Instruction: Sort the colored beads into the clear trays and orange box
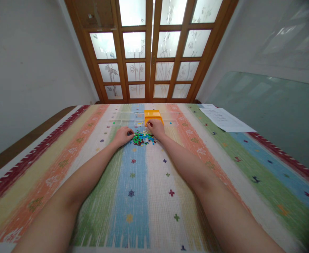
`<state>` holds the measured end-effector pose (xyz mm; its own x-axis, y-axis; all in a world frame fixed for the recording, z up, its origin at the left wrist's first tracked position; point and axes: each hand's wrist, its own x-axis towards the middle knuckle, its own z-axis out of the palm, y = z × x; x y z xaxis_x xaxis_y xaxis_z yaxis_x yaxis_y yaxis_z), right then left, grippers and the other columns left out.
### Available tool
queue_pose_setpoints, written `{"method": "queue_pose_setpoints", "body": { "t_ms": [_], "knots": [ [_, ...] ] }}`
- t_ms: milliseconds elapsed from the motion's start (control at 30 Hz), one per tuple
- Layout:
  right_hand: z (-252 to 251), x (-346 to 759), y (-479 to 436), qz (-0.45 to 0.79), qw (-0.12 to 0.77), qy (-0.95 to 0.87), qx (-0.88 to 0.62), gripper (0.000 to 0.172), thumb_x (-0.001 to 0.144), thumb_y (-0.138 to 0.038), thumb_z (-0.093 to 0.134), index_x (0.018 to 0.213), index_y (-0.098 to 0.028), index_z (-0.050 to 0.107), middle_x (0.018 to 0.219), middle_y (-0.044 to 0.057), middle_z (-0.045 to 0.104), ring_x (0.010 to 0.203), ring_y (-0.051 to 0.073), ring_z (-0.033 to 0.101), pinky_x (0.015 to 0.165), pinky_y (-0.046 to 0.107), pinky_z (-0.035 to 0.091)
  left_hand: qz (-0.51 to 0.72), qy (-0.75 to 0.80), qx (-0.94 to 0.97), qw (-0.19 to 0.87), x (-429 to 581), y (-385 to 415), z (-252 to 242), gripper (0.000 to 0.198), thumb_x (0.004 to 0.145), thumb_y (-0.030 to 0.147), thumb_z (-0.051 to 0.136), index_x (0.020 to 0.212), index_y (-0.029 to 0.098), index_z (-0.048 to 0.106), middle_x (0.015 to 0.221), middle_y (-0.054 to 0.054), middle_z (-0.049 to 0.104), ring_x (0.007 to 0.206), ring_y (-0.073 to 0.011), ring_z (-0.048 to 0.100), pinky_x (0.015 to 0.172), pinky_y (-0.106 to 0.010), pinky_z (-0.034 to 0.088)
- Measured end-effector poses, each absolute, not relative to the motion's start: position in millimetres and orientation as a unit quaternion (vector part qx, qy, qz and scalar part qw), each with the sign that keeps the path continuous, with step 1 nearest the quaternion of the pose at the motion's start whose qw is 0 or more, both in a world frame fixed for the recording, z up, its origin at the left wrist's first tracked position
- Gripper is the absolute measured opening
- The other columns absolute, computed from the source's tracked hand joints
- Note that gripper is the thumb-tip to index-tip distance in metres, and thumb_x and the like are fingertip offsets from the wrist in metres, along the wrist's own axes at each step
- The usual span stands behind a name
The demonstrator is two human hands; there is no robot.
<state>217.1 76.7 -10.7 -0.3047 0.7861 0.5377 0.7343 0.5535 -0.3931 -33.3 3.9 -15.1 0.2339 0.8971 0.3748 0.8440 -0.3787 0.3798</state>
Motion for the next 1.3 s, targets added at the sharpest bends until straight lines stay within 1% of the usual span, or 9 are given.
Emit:
{"method": "queue_pose_setpoints", "body": {
  "t_ms": [167, 233, 400, 567, 667, 767, 967, 1133, 1300],
  "knots": [
    [-7.7, 208.9, 66.6, 0.028, 0.318, -0.842, -0.434, 0.018, 0.099, -0.031, 0.062, 0.093, -0.022, 0.076, 0.092, 0.007, 0.074, 0.091, 0.023, 0.063, 0.084, 0.034, 0.043, 0.278, 0.561, 0.778, 0.051, -31.5, 3.4, -14.9, 0.017, 0.088, 0.036, 0.069, 0.089, 0.022, 0.078, 0.090, -0.007, 0.070, 0.088, -0.0242, 0.061, 0.085, -0.037, 0.047],
    [-6.9, 206.6, 64.0, 0.025, 0.307, -0.851, -0.425, 0.017, 0.099, -0.031, 0.062, 0.094, -0.022, 0.076, 0.092, 0.007, 0.074, 0.090, 0.024, 0.063, 0.084, 0.034, 0.043, 0.279, 0.563, 0.777, 0.049, -30.1, 2.7, -14.1, 0.016, 0.089, 0.033, 0.067, 0.092, 0.023, 0.079, 0.090, -0.007, 0.069, 0.089, -0.0244, 0.061, 0.086, -0.037, 0.047],
    [-7.4, 204.5, 62.1, 0.024, 0.302, -0.859, -0.414, 0.018, 0.100, -0.032, 0.062, 0.095, -0.022, 0.076, 0.092, 0.007, 0.075, 0.091, 0.024, 0.064, 0.084, 0.034, 0.042, 0.269, 0.538, 0.797, 0.055, -24.8, -0.9, -10.0, 0.028, 0.094, 0.025, 0.059, 0.110, 0.026, 0.081, 0.099, -0.008, 0.069, 0.098, -0.0268, 0.061, 0.092, -0.040, 0.045],
    [-8.6, 205.4, 63.3, 0.028, 0.306, -0.855, -0.418, 0.017, 0.099, -0.032, 0.063, 0.096, -0.022, 0.077, 0.092, 0.007, 0.075, 0.091, 0.023, 0.064, 0.085, 0.034, 0.041, 0.257, 0.546, 0.796, 0.039, -25.6, -1.4, -11.0, 0.029, 0.094, 0.024, 0.058, 0.108, 0.028, 0.083, 0.101, -0.009, 0.069, 0.102, -0.0289, 0.061, 0.096, -0.042, 0.043],
    [-8.3, 205.5, 63.1, 0.026, 0.305, -0.857, -0.414, 0.018, 0.100, -0.032, 0.063, 0.096, -0.022, 0.077, 0.093, 0.007, 0.075, 0.091, 0.023, 0.064, 0.085, 0.034, 0.041, 0.267, 0.560, 0.784, 0.017, -33.3, 2.7, -15.5, 0.026, 0.093, 0.025, 0.059, 0.105, 0.025, 0.082, 0.099, -0.010, 0.070, 0.100, -0.0287, 0.061, 0.094, -0.041, 0.044],
    [-7.6, 204.4, 61.4, 0.024, 0.293, -0.868, -0.400, 0.017, 0.100, -0.032, 0.064, 0.098, -0.022, 0.077, 0.094, 0.007, 0.074, 0.093, 0.024, 0.063, 0.086, 0.034, 0.040, 0.277, 0.577, 0.768, 0.010, -42.0, 7.8, -19.3, 0.021, 0.088, 0.024, 0.063, 0.100, 0.024, 0.080, 0.095, -0.009, 0.071, 0.095, -0.0272, 0.061, 0.091, -0.040, 0.045],
    [-6.5, 198.1, 53.4, 0.013, 0.237, -0.908, -0.346, 0.021, 0.100, -0.033, 0.065, 0.113, -0.022, 0.077, 0.106, 0.009, 0.072, 0.106, 0.025, 0.058, 0.093, 0.036, 0.038, 0.258, 0.610, 0.749, 0.003, -45.0, 10.2, -19.2, 0.014, 0.088, 0.026, 0.061, 0.090, 0.022, 0.075, 0.094, -0.008, 0.072, 0.093, -0.0246, 0.063, 0.086, -0.036, 0.046],
    [-5.9, 194.0, 49.2, 0.013, 0.218, -0.929, -0.300, 0.021, 0.101, -0.027, 0.061, 0.111, -0.022, 0.078, 0.109, 0.010, 0.072, 0.108, 0.026, 0.056, 0.093, 0.036, 0.037, 0.299, 0.655, 0.694, 0.032, -45.2, 9.2, -15.9, 0.016, 0.091, 0.027, 0.058, 0.097, 0.021, 0.072, 0.094, -0.006, 0.074, 0.082, -0.0220, 0.065, 0.076, -0.033, 0.046],
    [-4.3, 193.9, 46.7, 0.004, 0.201, -0.939, -0.281, 0.023, 0.102, -0.030, 0.059, 0.108, -0.022, 0.080, 0.107, 0.010, 0.074, 0.107, 0.026, 0.056, 0.093, 0.037, 0.036, 0.365, 0.690, 0.622, 0.060, -59.9, 15.2, -13.8, 0.017, 0.089, 0.027, 0.060, 0.100, 0.021, 0.071, 0.089, -0.005, 0.074, 0.079, -0.0211, 0.065, 0.074, -0.031, 0.045]
  ]
}}
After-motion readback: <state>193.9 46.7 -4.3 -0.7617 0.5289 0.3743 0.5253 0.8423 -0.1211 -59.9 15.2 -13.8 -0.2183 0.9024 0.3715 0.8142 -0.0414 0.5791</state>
